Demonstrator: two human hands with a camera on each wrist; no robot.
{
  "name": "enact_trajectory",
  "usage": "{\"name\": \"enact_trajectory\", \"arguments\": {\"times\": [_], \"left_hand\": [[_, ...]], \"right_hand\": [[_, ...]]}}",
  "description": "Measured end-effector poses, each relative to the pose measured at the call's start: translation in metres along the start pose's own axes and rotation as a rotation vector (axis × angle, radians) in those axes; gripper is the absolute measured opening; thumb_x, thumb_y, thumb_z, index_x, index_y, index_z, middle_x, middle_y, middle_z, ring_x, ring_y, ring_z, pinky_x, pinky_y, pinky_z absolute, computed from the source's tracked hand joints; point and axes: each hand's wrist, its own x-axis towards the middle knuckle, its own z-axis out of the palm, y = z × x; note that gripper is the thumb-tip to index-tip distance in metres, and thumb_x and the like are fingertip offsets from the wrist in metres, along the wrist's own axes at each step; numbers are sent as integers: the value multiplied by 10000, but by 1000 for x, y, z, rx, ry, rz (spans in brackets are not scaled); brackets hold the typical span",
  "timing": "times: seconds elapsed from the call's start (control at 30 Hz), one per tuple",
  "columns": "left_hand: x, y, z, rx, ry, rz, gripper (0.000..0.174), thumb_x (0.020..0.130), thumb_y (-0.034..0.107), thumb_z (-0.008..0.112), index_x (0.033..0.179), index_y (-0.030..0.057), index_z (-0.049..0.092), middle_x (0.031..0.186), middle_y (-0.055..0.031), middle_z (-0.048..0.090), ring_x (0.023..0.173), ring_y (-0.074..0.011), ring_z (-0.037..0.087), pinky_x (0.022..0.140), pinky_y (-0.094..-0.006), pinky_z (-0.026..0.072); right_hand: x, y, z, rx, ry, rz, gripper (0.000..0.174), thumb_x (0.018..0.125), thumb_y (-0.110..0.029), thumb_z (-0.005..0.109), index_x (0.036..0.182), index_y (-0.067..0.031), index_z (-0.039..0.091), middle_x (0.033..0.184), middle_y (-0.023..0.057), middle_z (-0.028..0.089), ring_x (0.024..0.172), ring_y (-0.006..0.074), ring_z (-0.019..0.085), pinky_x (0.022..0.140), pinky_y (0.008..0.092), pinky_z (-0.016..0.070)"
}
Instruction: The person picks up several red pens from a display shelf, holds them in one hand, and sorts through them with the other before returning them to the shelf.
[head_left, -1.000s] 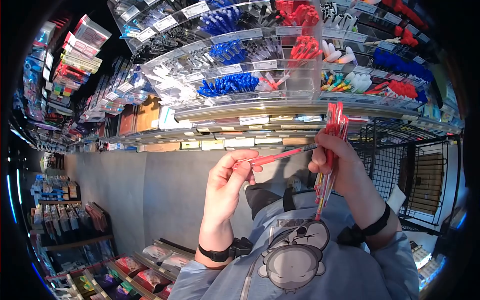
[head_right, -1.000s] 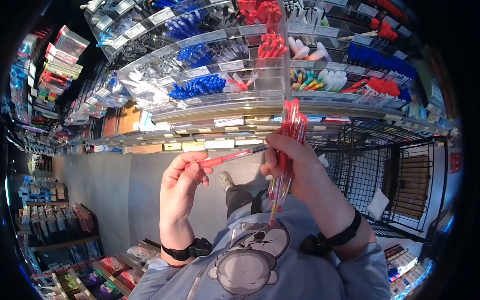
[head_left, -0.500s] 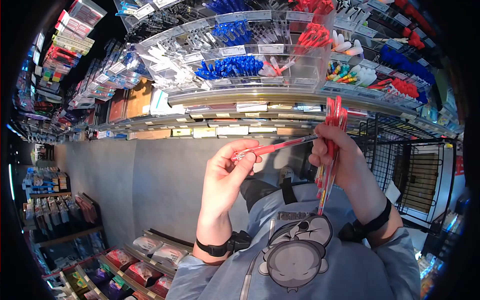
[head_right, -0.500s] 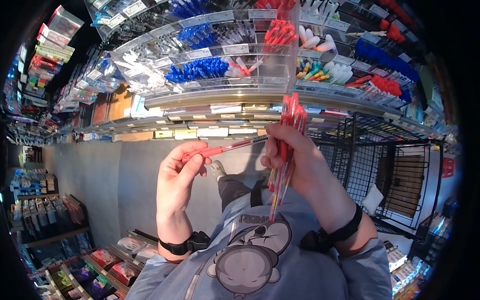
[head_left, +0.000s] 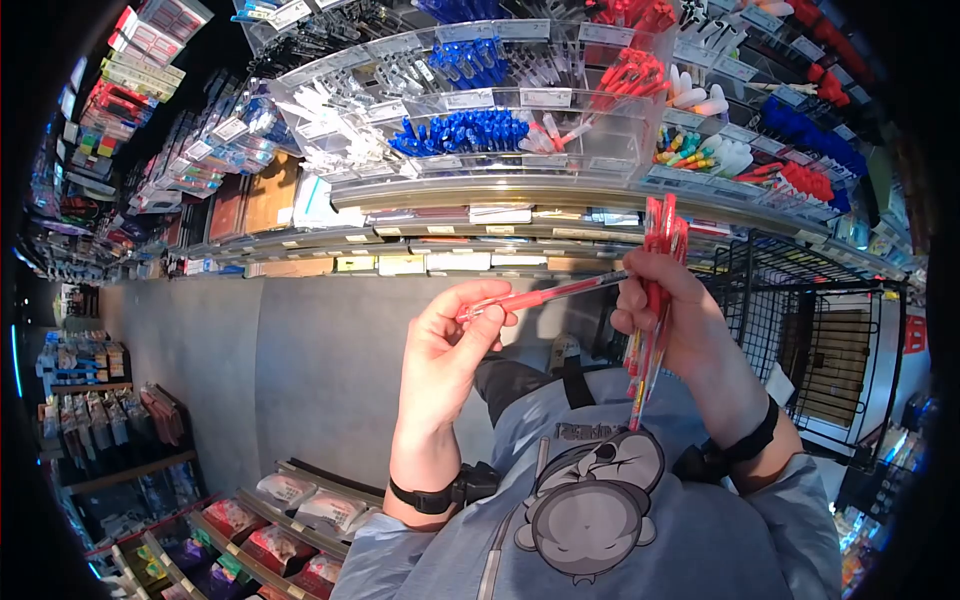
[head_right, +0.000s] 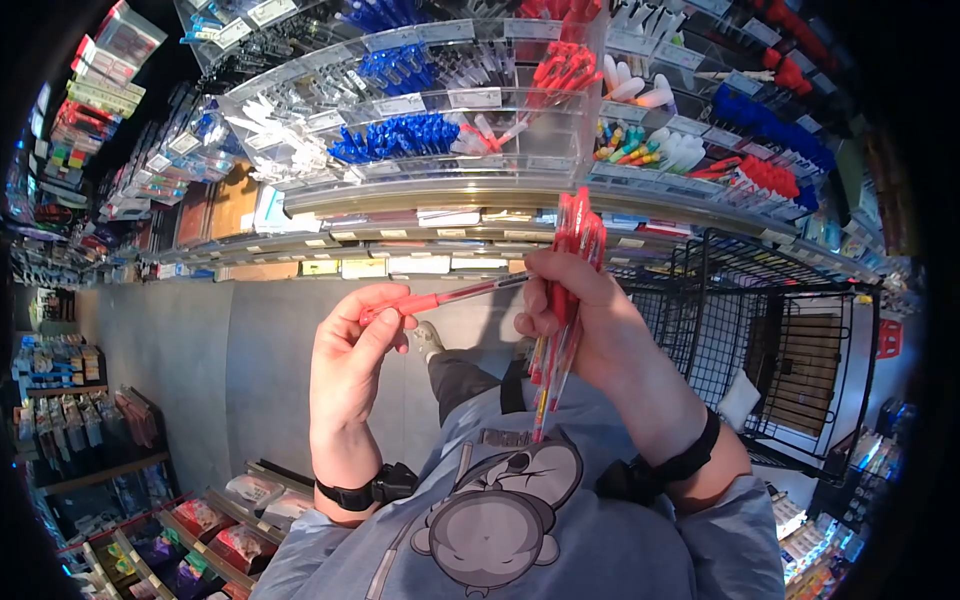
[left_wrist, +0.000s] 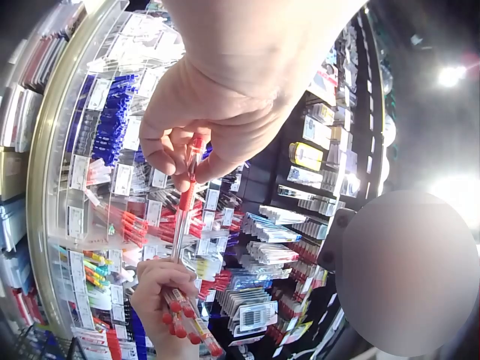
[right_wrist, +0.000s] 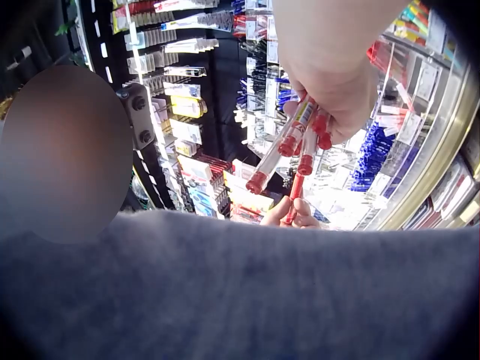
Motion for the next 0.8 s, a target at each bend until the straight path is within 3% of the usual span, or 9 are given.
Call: {"name": "enact_trajectory", "arguments": {"times": [0.03, 0.1, 0.8], "left_hand": [[0, 0, 0, 5, 6, -6, 224, 864, 66, 581, 1071, -21, 580, 942, -87, 638, 791, -106, 588, 639, -230, 453], [1, 1, 1, 10, 6, -3, 225, 862, 65, 584, 1071, -21, 579, 941, -88, 638, 789, -107, 589, 639, -231, 453], [1, -1, 2, -1, -23, -6, 217, 843, 59, 614, 1045, -13, 583, 913, -72, 640, 778, -103, 588, 630, -229, 449]], "right_hand": [[0, 0, 2, -3, -3, -8, 189, 841, -183, 579, 692, -69, 563, 571, 32, 550, 458, 105, 480, 604, 291, 443], [-2, 0, 6, 15, 72, -7, 115, 840, -174, 578, 835, -60, 588, 554, 22, 527, 454, 98, 437, 542, 273, 376], [-6, 0, 4, 30, 44, -48, 110, 848, -176, 572, 806, -74, 568, 567, 26, 533, 462, 98, 447, 550, 277, 393]]}}
